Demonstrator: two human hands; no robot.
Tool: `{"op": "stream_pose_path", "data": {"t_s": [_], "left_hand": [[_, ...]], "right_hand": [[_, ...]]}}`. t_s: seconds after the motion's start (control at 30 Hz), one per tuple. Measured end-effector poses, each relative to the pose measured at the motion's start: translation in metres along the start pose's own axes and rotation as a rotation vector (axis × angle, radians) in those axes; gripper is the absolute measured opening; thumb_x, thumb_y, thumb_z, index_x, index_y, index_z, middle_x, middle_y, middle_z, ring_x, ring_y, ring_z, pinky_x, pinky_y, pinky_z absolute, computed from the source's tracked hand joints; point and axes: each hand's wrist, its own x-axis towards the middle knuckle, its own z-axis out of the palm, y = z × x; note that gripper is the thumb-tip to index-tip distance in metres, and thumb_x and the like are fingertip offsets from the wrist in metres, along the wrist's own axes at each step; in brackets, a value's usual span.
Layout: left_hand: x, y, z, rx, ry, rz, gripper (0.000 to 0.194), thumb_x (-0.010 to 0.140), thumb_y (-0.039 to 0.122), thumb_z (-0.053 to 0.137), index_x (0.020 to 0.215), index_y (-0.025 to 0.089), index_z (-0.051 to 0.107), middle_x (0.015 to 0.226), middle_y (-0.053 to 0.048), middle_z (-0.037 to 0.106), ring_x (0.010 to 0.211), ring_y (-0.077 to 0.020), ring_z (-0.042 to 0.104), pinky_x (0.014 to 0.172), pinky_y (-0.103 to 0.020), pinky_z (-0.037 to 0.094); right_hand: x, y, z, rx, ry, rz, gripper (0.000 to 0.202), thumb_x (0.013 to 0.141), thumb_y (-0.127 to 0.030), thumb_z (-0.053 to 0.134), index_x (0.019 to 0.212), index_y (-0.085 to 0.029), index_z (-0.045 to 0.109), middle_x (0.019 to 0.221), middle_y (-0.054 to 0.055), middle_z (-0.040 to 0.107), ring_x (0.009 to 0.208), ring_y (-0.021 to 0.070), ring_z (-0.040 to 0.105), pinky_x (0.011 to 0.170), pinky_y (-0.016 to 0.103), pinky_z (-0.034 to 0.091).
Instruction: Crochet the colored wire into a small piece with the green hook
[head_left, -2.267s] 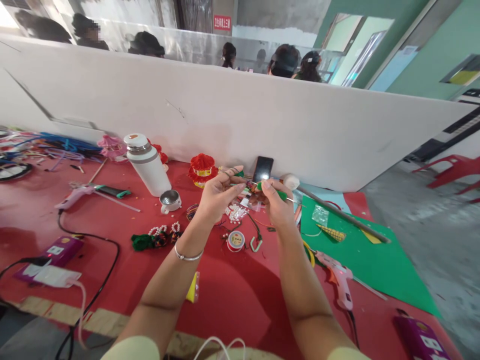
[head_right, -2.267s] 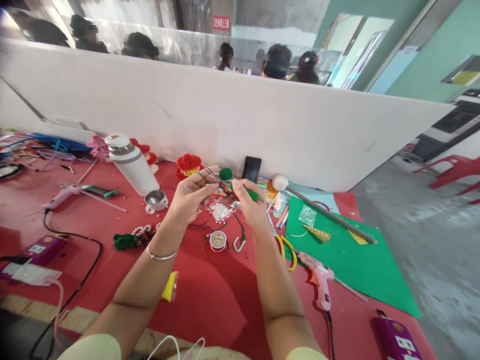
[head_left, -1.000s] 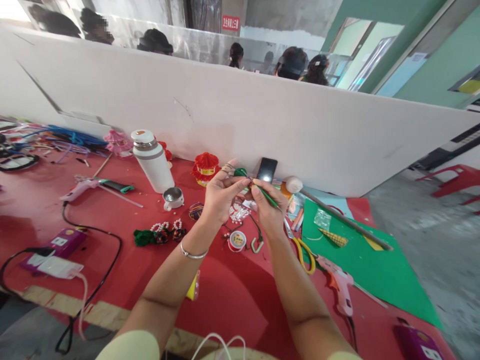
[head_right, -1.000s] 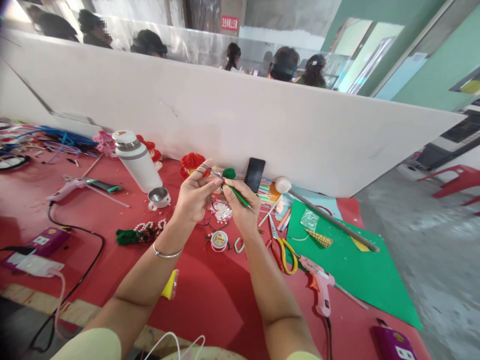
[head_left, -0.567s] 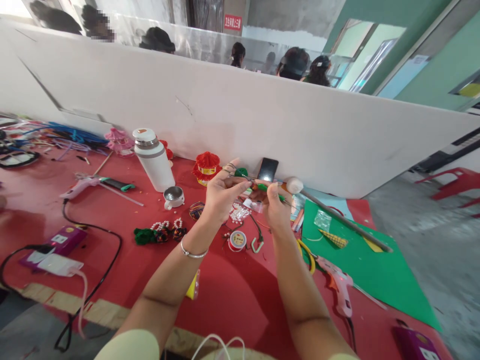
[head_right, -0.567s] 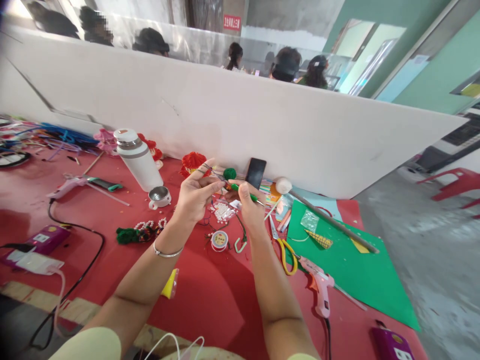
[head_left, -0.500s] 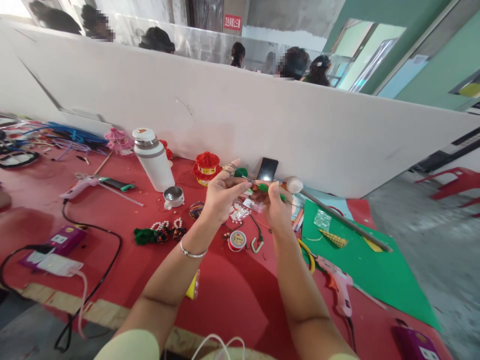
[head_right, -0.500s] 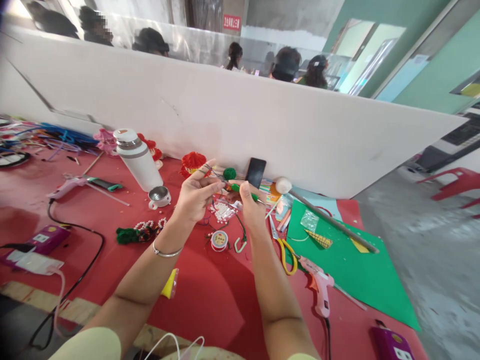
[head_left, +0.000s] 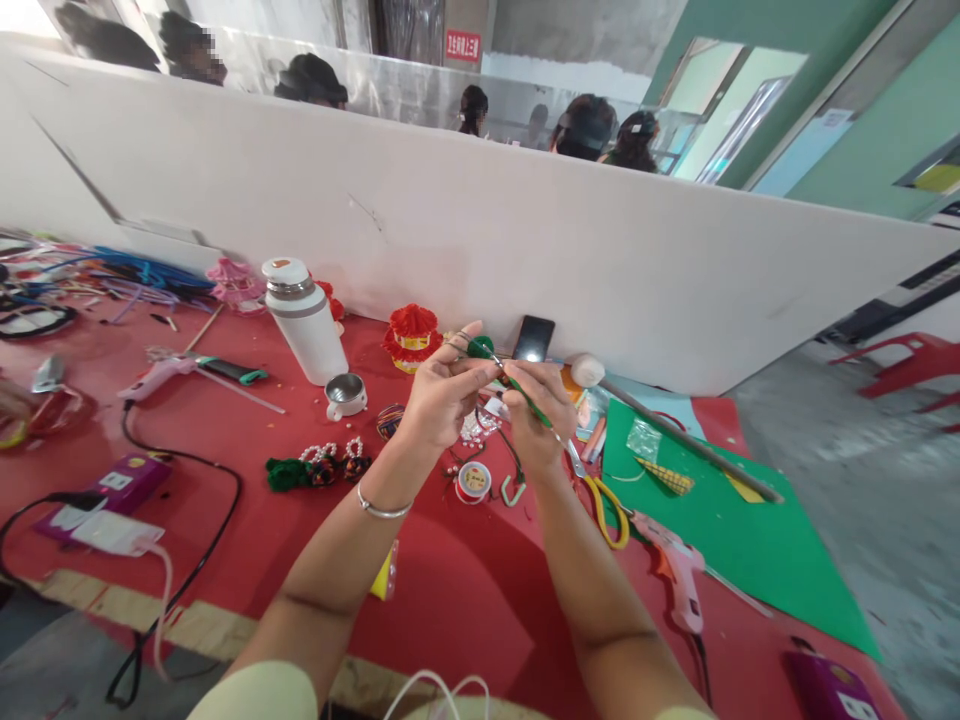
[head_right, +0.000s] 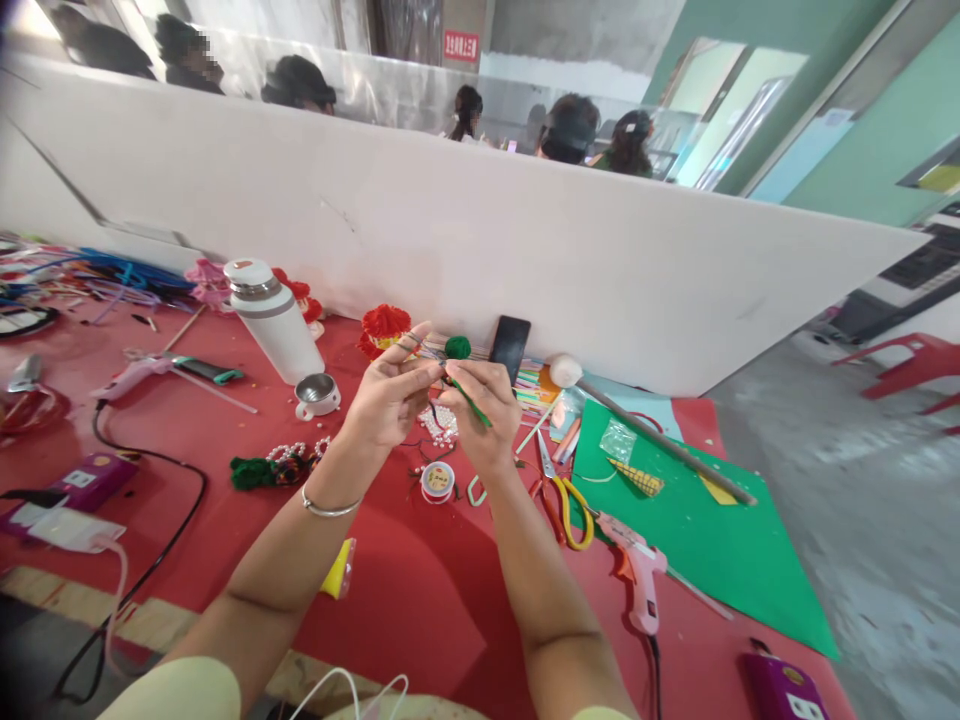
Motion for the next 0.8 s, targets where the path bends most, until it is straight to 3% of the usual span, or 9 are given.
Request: {"op": "stream_pose_path", "data": {"t_s": [0.13,0.27,0.37,0.6,0.8], "left_hand": [[0.002,0.007,-0.006,0.056,-0.038,-0.043,0.092,0.061,0.02,0.101,0.148,0.025,0.073,0.065,0.003,0.074,0.037,-0.0028,0.04,0.034,-0.019,0.018],[0.002,0.01,-0.009,0.088,-0.061,-0.073,0.082,0.058,0.018,0.1,0.137,0.025,0.079,0.061,0.004,0.07,0.038,-0.0031,0.041,0.036,-0.019,0.016],[0.003,0.013,-0.01,0.08,-0.094,-0.106,0.072,0.059,0.016,0.098,0.129,0.024,0.083,0.06,0.004,0.068,0.038,-0.0014,0.035,0.037,-0.02,0.014],[0.005,0.019,-0.017,0.129,-0.189,-0.162,0.067,0.063,0.017,0.093,0.129,0.029,0.083,0.059,0.006,0.062,0.037,-0.0013,0.023,0.038,-0.024,0.008],[0.005,0.018,-0.022,0.12,-0.286,-0.242,0.059,0.064,0.015,0.089,0.122,0.028,0.085,0.061,0.006,0.06,0.039,-0.0018,0.02,0.038,-0.024,0.01]], "right_hand": [[0.005,0.014,-0.016,0.181,-0.111,0.227,0.038,0.094,-0.067,0.074,0.108,-0.034,0.089,0.109,0.006,0.089,0.105,0.0287,0.083,0.095,0.049,0.07],[0.006,0.019,-0.028,0.268,-0.156,0.382,0.04,0.089,-0.068,0.08,0.105,-0.032,0.089,0.099,0.005,0.09,0.09,0.0271,0.085,0.091,0.048,0.072],[0.008,0.015,-0.031,0.432,-0.217,0.453,0.042,0.089,-0.068,0.08,0.108,-0.031,0.089,0.103,0.006,0.09,0.087,0.027,0.087,0.085,0.047,0.074],[0.021,-0.002,-0.04,0.423,-0.272,0.393,0.033,0.089,-0.059,0.084,0.106,-0.031,0.089,0.109,0.006,0.09,0.1,0.0292,0.088,0.092,0.051,0.075],[0.025,-0.008,-0.051,0.427,-0.336,0.326,0.025,0.091,-0.052,0.085,0.105,-0.032,0.089,0.108,0.005,0.091,0.096,0.0268,0.088,0.087,0.045,0.074]]}}
